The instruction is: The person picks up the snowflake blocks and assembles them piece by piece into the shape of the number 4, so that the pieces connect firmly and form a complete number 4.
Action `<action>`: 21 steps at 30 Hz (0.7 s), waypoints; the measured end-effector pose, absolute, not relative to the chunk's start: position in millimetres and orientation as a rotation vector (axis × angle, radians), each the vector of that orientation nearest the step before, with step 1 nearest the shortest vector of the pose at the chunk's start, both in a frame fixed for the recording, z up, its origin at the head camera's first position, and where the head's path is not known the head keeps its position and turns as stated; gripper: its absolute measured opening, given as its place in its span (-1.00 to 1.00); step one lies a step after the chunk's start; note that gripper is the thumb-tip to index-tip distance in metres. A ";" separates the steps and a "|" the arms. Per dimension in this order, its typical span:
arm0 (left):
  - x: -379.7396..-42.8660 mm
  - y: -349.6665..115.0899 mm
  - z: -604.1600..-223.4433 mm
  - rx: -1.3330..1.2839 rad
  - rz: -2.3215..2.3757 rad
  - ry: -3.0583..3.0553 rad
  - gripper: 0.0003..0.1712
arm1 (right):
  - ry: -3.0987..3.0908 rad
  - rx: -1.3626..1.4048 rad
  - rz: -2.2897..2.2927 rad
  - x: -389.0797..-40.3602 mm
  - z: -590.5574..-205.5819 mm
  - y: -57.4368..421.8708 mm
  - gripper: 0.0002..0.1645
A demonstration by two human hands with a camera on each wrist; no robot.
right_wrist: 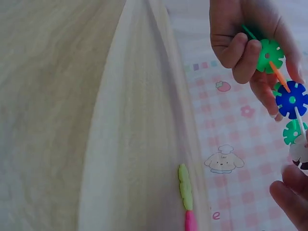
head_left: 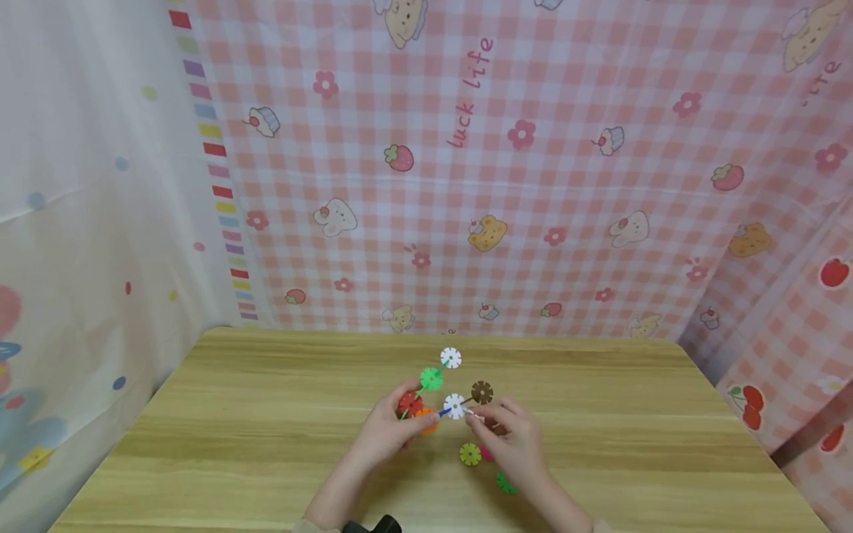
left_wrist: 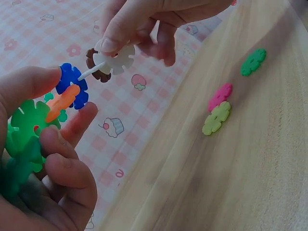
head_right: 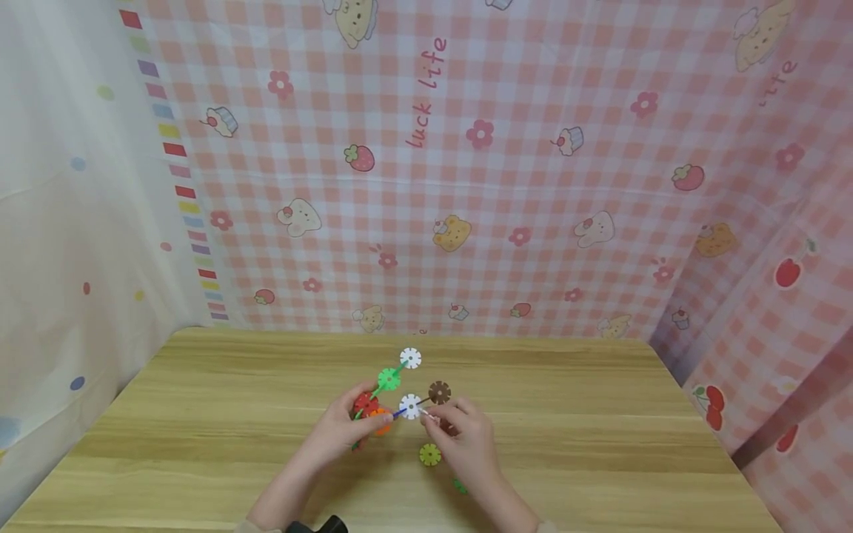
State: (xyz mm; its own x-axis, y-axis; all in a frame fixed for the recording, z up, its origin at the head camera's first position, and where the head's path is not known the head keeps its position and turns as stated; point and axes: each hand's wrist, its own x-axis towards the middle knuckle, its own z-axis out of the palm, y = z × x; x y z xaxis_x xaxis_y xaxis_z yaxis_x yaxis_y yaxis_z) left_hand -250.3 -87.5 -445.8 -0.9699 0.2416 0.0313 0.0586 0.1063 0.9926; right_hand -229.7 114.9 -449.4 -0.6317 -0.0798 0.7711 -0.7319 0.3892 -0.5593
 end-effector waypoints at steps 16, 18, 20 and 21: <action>-252.7 -89.8 -448.4 0.349 1.975 2.172 -0.14 | -2.181 0.960 1.339 -233.0 -456.7 141.6 -0.73; -252.5 -89.2 -448.4 0.353 1.969 2.166 -0.14 | -2.198 0.967 1.327 -233.8 -460.6 145.8 -0.76; -252.1 -88.6 -448.2 0.347 1.967 2.170 -0.14 | -2.192 0.957 1.301 -233.8 -463.0 147.3 -0.79; -251.6 -88.3 -447.9 0.341 1.966 2.177 -0.14 | -2.183 0.947 1.292 -233.6 -463.8 147.0 -0.79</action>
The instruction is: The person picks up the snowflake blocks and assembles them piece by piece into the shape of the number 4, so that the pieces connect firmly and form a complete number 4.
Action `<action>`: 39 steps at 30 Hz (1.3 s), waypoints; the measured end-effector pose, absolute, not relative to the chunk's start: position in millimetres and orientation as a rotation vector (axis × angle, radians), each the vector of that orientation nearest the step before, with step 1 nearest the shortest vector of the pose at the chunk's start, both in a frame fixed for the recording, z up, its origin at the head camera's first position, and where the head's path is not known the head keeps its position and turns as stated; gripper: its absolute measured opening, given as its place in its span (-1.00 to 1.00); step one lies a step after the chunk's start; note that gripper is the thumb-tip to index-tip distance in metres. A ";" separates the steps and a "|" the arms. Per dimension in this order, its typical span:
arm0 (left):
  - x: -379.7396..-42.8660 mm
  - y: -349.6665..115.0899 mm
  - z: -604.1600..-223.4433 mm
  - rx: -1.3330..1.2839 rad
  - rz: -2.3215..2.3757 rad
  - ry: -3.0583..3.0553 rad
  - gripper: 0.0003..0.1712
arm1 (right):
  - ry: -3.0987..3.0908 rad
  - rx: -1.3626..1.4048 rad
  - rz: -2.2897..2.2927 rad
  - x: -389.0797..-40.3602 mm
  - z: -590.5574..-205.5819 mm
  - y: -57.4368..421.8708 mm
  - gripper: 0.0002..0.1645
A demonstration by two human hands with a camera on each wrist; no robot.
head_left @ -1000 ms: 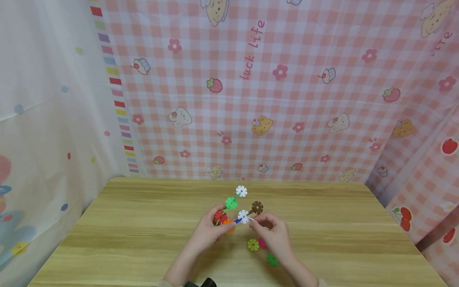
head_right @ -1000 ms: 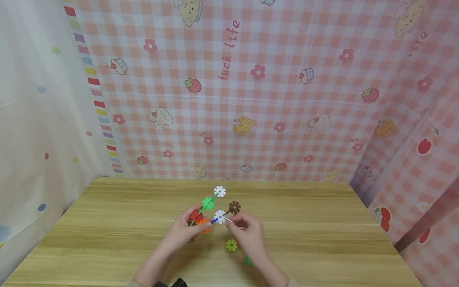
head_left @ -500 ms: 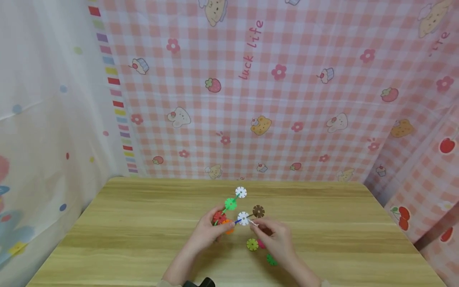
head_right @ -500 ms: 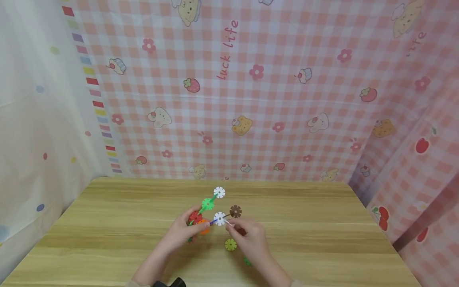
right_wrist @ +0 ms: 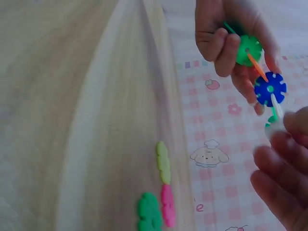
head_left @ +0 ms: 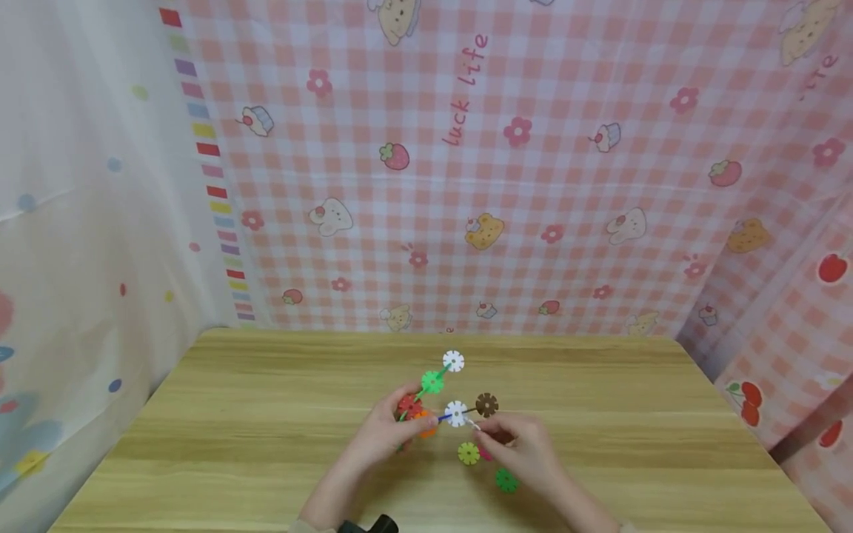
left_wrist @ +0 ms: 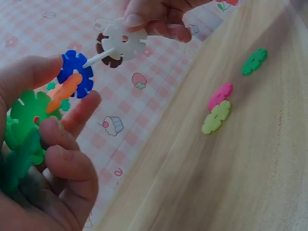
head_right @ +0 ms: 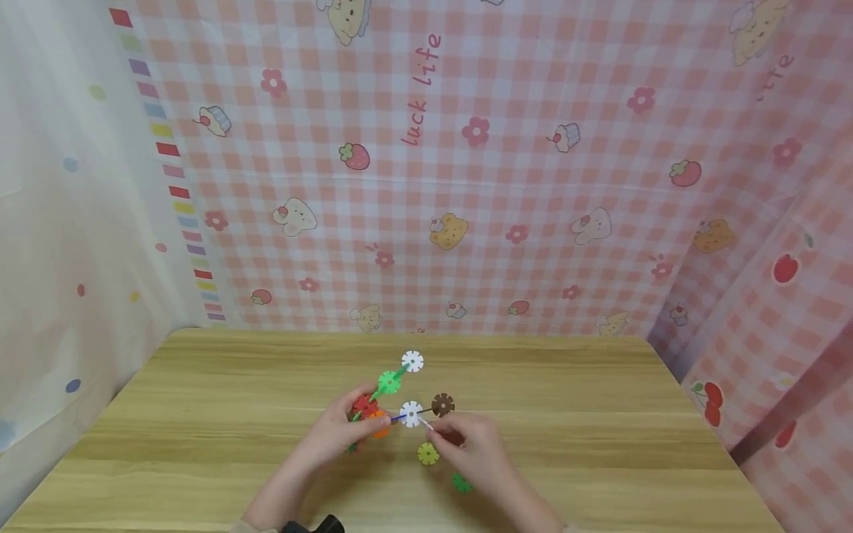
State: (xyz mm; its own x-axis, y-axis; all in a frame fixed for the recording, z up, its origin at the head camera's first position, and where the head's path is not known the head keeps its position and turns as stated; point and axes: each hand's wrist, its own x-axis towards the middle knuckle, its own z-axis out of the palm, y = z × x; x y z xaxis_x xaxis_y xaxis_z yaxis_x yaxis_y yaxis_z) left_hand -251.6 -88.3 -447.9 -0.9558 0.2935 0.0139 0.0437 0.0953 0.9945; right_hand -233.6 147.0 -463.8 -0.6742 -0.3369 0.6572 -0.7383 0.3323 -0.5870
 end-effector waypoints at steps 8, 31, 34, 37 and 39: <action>-249.6 -84.9 -446.6 0.285 2.013 2.213 -0.13 | -2.044 0.877 1.220 -232.4 -468.4 138.4 -0.70; -252.1 -88.9 -448.2 0.273 2.023 2.212 -0.19 | -1.990 0.746 1.055 -230.1 -469.6 114.7 -0.68; -252.6 -89.6 -448.7 0.272 2.015 2.216 -0.17 | -1.957 0.788 1.037 -231.3 -470.1 115.6 -0.69; -252.8 -89.3 -448.7 0.272 2.016 2.215 -0.17 | -1.919 0.806 1.004 -233.7 -471.9 116.5 -0.72; -252.9 -88.7 -448.5 0.277 2.016 2.209 -0.16 | -1.901 0.809 0.982 -235.3 -473.1 117.3 -0.77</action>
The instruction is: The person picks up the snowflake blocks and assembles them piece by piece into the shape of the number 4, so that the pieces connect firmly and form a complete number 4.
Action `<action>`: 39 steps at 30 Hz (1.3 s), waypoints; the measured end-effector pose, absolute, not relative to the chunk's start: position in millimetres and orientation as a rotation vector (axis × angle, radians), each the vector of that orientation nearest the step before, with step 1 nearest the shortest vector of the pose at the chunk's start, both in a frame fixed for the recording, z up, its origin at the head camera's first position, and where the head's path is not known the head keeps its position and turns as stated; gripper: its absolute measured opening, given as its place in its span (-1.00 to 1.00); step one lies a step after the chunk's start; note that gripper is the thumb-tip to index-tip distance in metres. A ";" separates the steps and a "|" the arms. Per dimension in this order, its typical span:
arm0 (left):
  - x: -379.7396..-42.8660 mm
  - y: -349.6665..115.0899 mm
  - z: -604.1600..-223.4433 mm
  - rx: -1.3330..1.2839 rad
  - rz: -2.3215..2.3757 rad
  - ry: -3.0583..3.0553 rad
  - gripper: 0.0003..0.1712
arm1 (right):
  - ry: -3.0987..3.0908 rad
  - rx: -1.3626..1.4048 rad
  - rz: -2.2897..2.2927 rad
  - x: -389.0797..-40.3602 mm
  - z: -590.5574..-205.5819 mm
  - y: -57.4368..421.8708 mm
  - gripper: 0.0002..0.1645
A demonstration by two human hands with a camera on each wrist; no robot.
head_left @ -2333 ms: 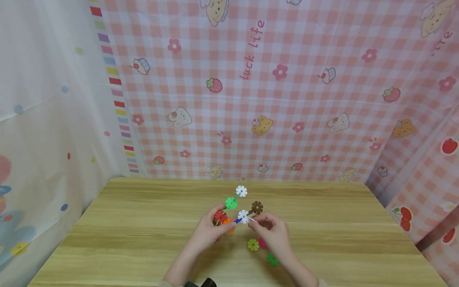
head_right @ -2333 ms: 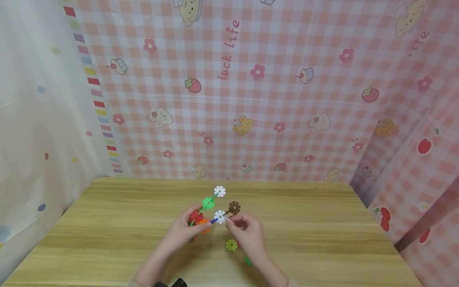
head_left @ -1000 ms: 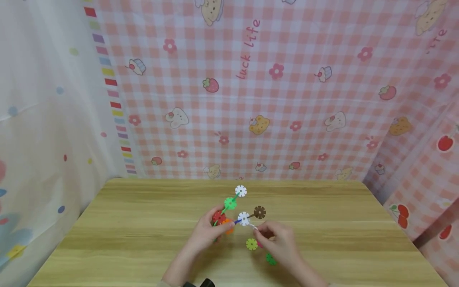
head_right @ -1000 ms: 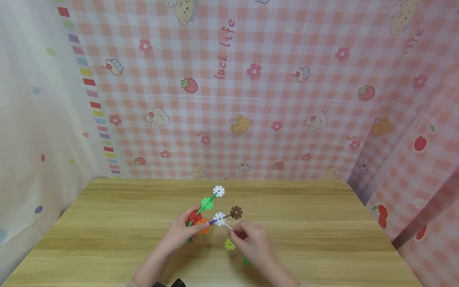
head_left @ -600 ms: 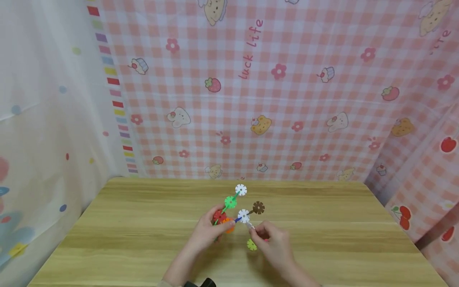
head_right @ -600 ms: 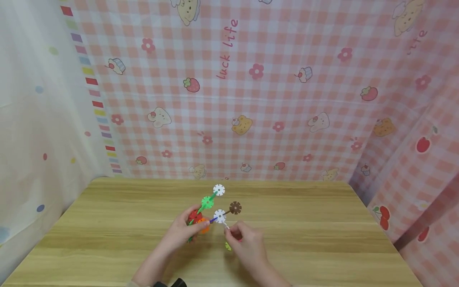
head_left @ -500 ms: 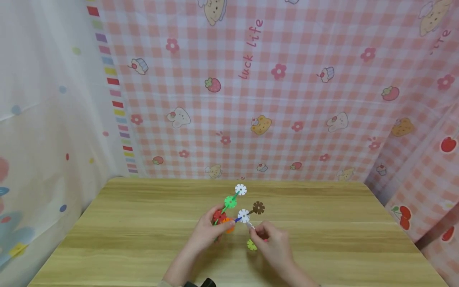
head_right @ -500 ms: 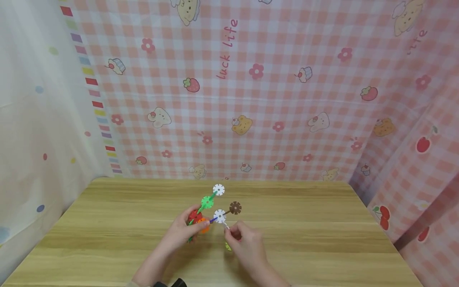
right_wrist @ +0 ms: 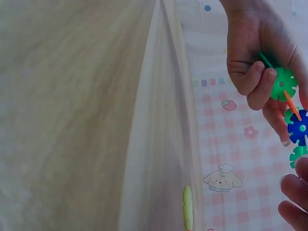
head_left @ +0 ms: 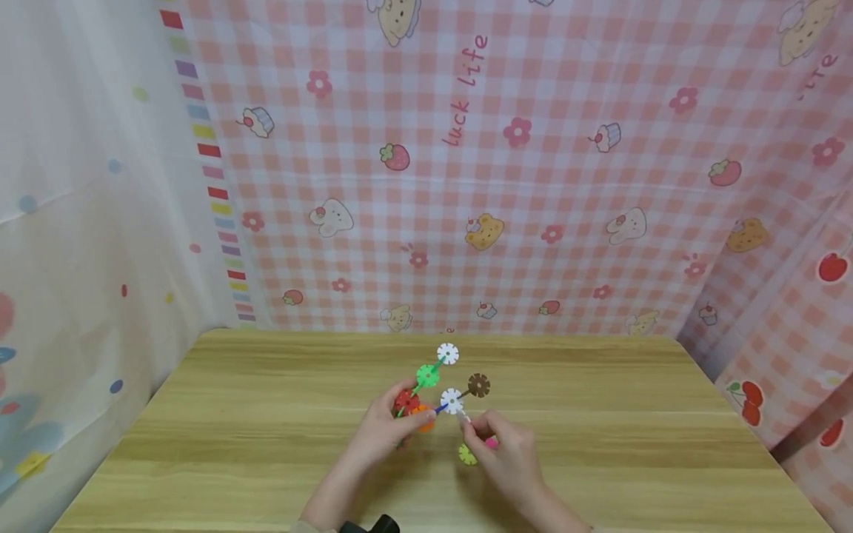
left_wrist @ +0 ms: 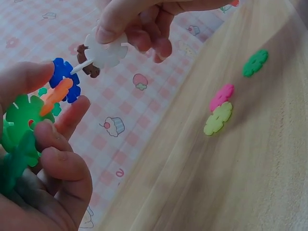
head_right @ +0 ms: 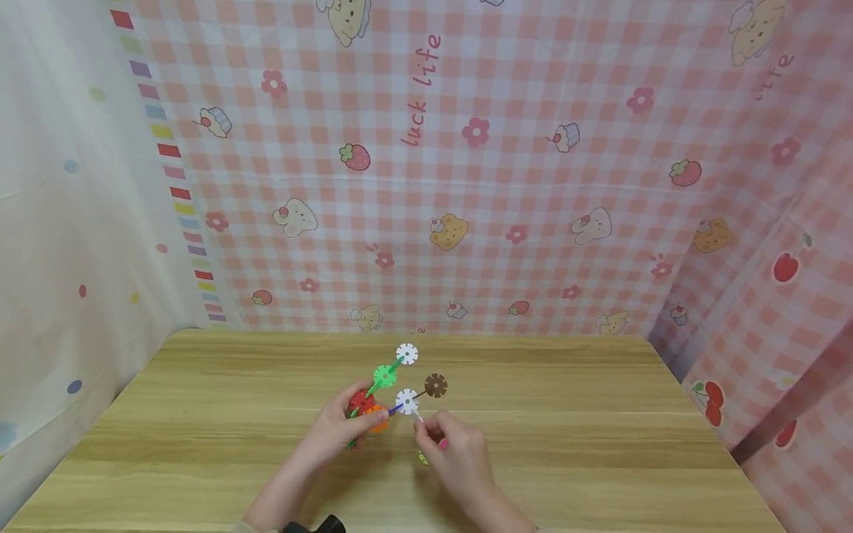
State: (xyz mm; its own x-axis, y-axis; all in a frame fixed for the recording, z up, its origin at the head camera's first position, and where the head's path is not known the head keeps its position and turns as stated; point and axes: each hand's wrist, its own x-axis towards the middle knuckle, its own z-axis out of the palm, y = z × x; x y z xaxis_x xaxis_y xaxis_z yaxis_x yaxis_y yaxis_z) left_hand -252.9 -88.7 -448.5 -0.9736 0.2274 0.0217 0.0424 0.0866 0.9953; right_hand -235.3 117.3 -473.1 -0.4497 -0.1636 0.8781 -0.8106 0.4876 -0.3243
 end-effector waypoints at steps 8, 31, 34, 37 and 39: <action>-252.8 -87.5 -447.6 0.253 2.021 2.187 -0.16 | -1.905 0.885 1.009 -240.3 -475.4 121.1 -0.81; -251.4 -87.6 -446.1 0.349 1.965 2.215 -0.16 | -1.860 1.175 0.898 -249.3 -466.8 141.1 -0.76; -251.0 -88.0 -446.1 0.356 1.958 2.214 -0.16 | -1.811 1.149 0.829 -251.6 -466.2 142.0 -0.71; -250.5 -88.4 -446.7 0.371 1.962 2.201 -0.18 | -1.778 1.124 0.804 -253.8 -465.9 142.7 -0.70; -250.0 -88.5 -446.6 0.378 1.963 2.192 -0.20 | -1.776 1.124 0.804 -255.4 -465.7 143.6 -0.70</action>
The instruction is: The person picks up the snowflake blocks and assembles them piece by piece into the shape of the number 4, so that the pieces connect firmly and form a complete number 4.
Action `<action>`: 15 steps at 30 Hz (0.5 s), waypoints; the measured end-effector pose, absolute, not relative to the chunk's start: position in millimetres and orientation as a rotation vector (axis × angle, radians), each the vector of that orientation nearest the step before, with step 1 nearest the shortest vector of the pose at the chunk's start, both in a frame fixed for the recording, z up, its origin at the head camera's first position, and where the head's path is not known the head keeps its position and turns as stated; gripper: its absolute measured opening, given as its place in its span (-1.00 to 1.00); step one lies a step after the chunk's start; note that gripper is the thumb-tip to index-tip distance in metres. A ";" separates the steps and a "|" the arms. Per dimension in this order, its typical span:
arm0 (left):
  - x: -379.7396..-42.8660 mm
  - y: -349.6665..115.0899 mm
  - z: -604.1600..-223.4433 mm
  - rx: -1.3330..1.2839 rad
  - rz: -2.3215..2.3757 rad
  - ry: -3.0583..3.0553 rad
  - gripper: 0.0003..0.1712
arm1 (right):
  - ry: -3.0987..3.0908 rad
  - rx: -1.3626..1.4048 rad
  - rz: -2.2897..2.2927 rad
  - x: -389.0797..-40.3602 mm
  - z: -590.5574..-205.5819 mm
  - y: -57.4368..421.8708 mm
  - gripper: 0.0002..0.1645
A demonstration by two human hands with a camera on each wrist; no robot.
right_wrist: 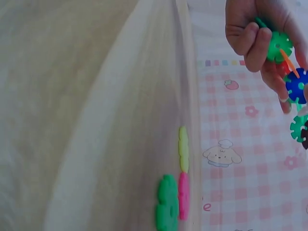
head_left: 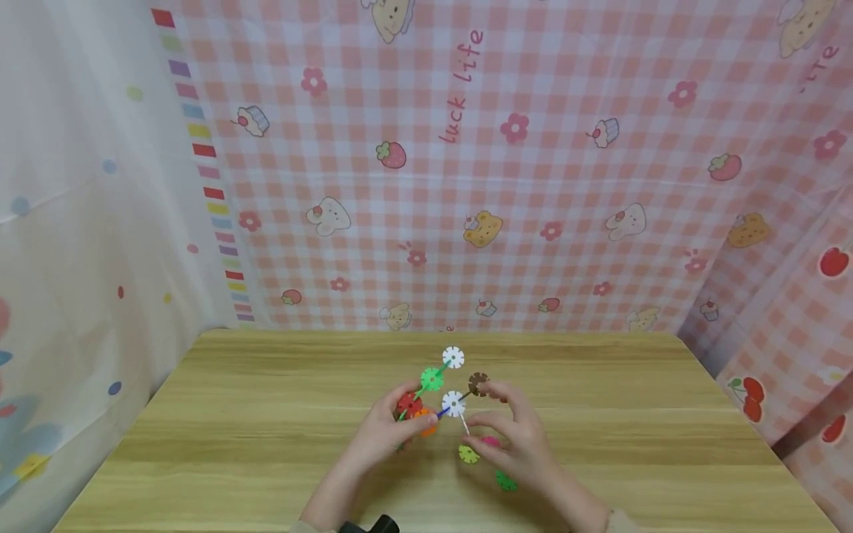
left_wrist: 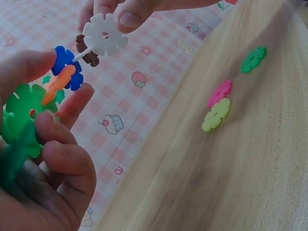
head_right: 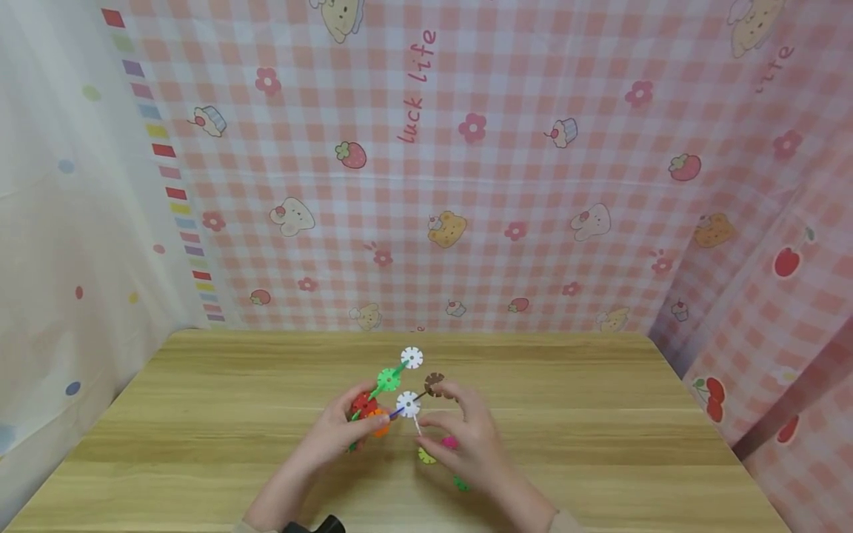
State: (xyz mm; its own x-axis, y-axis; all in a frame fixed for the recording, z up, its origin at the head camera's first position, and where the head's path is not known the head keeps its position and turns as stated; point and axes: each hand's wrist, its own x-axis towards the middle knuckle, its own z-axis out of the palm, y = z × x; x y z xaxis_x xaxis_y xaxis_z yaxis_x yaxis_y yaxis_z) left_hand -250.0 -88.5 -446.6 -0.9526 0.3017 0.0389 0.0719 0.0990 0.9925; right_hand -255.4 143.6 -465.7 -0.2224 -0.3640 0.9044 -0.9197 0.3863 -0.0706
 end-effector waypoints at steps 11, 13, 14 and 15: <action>-249.6 -88.3 -447.1 0.469 1.927 2.123 -0.23 | -1.775 1.313 0.840 -263.8 -459.9 154.7 -0.70; -249.8 -88.7 -447.4 0.492 1.920 2.113 -0.24 | -1.776 1.343 0.842 -264.2 -458.9 156.0 -0.69; -250.0 -88.8 -447.6 0.500 1.914 2.111 -0.25 | -1.778 1.357 0.843 -264.3 -458.3 156.5 -0.69; -250.2 -88.8 -447.8 0.511 1.911 2.108 -0.25 | -1.784 1.370 0.846 -264.2 -457.6 156.9 -0.67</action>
